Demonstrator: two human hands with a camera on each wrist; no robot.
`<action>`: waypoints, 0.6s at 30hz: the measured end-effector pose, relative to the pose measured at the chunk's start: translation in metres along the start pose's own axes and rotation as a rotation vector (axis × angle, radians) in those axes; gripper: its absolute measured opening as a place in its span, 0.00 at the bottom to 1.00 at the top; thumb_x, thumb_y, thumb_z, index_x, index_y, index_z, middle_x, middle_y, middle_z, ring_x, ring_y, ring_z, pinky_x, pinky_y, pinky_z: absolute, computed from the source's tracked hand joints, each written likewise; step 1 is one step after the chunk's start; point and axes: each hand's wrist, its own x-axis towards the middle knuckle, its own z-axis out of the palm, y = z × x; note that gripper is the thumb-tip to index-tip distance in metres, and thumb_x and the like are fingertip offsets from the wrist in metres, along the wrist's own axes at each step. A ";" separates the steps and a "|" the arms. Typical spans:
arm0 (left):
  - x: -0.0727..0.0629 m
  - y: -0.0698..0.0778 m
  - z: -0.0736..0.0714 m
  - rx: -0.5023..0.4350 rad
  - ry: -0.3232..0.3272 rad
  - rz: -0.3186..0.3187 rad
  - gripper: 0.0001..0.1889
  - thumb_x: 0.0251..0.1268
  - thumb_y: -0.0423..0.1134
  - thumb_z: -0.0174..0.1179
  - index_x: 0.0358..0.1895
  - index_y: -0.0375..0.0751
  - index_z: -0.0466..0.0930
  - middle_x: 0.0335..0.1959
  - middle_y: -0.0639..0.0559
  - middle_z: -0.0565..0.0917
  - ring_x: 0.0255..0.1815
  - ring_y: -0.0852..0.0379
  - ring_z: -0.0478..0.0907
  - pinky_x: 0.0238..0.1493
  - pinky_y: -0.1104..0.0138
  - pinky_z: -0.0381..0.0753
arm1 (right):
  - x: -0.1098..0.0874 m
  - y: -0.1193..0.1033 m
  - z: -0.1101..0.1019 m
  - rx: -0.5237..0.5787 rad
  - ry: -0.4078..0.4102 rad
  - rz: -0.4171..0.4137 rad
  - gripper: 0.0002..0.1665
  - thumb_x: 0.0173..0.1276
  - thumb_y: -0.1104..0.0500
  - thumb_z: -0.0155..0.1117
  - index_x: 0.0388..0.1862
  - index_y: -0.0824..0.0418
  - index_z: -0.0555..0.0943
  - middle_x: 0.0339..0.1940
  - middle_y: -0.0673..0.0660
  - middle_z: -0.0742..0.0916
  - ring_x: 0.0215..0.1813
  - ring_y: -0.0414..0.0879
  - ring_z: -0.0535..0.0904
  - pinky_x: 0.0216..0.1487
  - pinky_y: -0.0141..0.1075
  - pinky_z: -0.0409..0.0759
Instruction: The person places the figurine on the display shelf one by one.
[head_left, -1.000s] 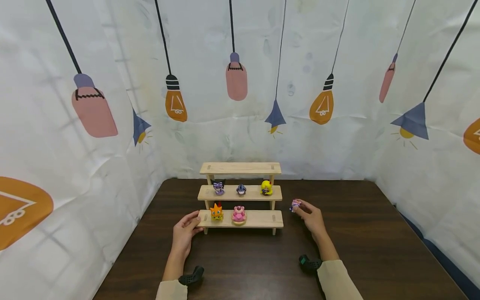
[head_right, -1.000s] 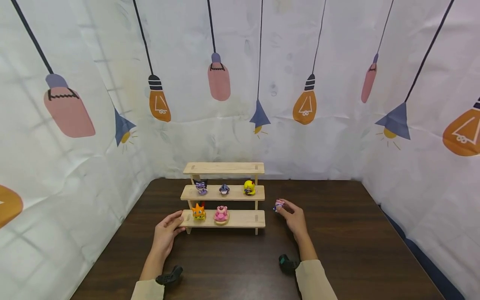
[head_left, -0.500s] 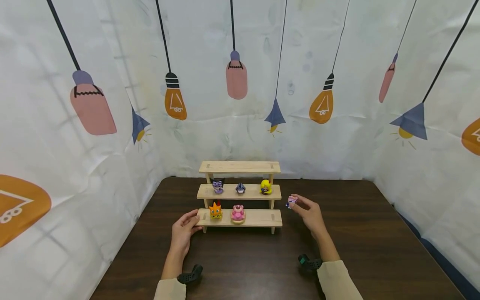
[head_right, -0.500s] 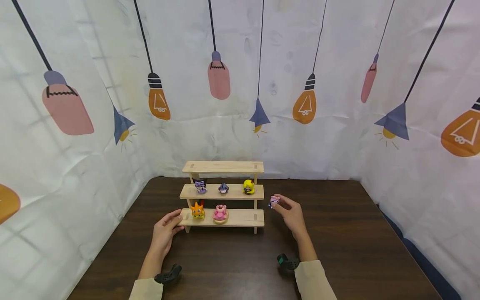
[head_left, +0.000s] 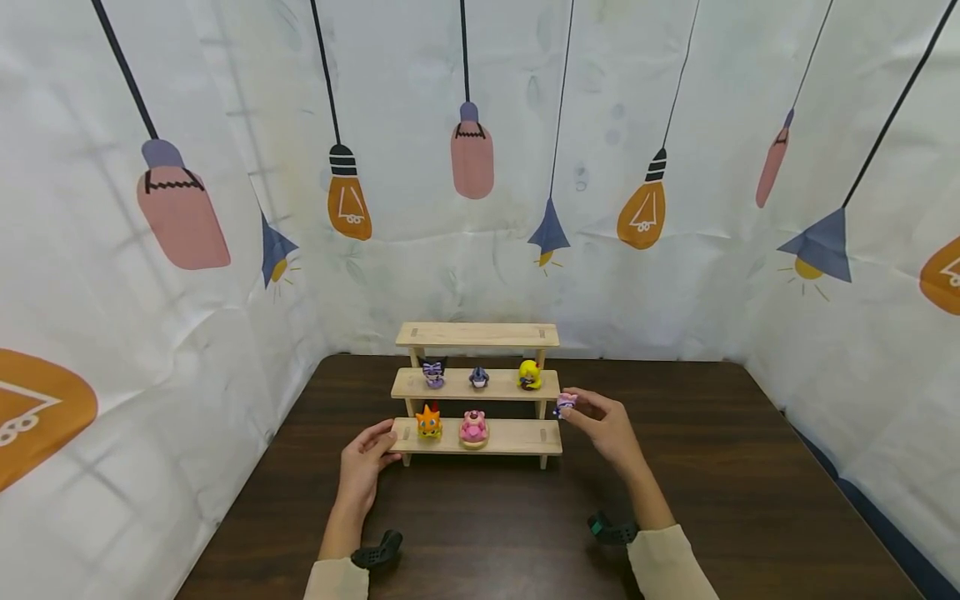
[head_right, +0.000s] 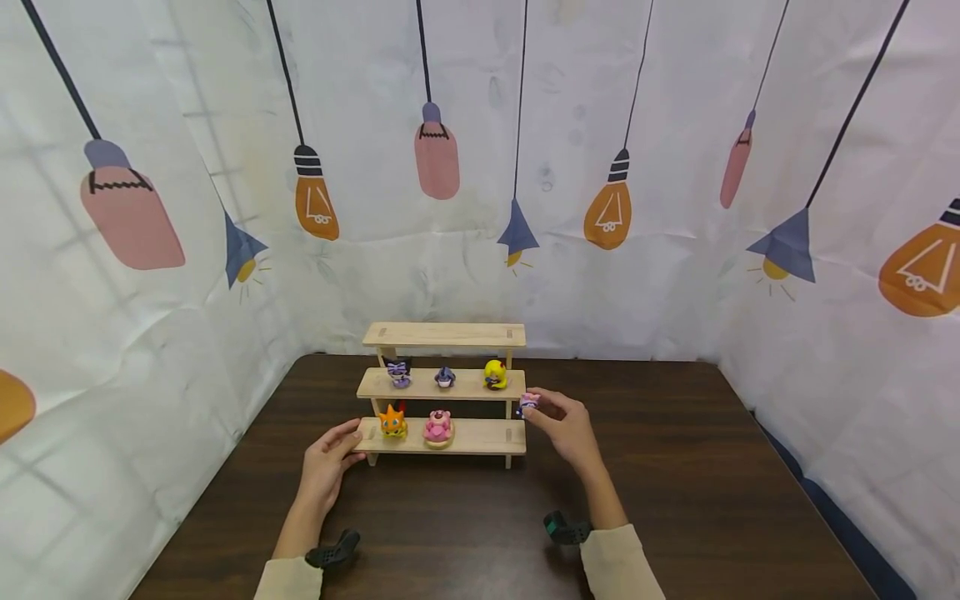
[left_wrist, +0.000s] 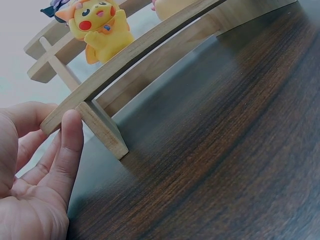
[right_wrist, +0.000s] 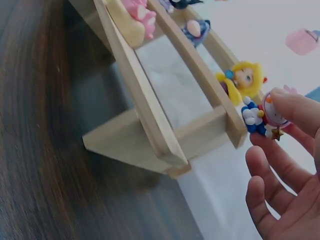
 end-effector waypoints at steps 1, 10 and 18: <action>0.000 0.000 0.000 -0.001 0.000 0.001 0.21 0.74 0.36 0.63 0.66 0.34 0.77 0.41 0.60 0.86 0.36 0.60 0.84 0.40 0.68 0.89 | 0.000 -0.001 0.002 -0.003 -0.011 -0.008 0.25 0.68 0.52 0.74 0.62 0.59 0.84 0.49 0.60 0.89 0.43 0.41 0.82 0.39 0.31 0.84; 0.000 0.001 0.001 -0.005 0.000 0.001 0.21 0.74 0.35 0.62 0.66 0.33 0.77 0.40 0.61 0.87 0.35 0.60 0.84 0.39 0.68 0.89 | -0.003 -0.006 0.021 -0.012 -0.078 -0.028 0.23 0.69 0.61 0.72 0.61 0.64 0.83 0.48 0.64 0.89 0.41 0.45 0.81 0.40 0.28 0.82; 0.000 0.001 0.000 0.011 0.004 -0.002 0.22 0.74 0.37 0.63 0.66 0.33 0.76 0.42 0.60 0.86 0.36 0.60 0.84 0.40 0.69 0.89 | -0.004 -0.004 0.034 0.002 -0.094 0.006 0.23 0.67 0.59 0.74 0.60 0.62 0.85 0.46 0.63 0.88 0.40 0.46 0.80 0.38 0.28 0.80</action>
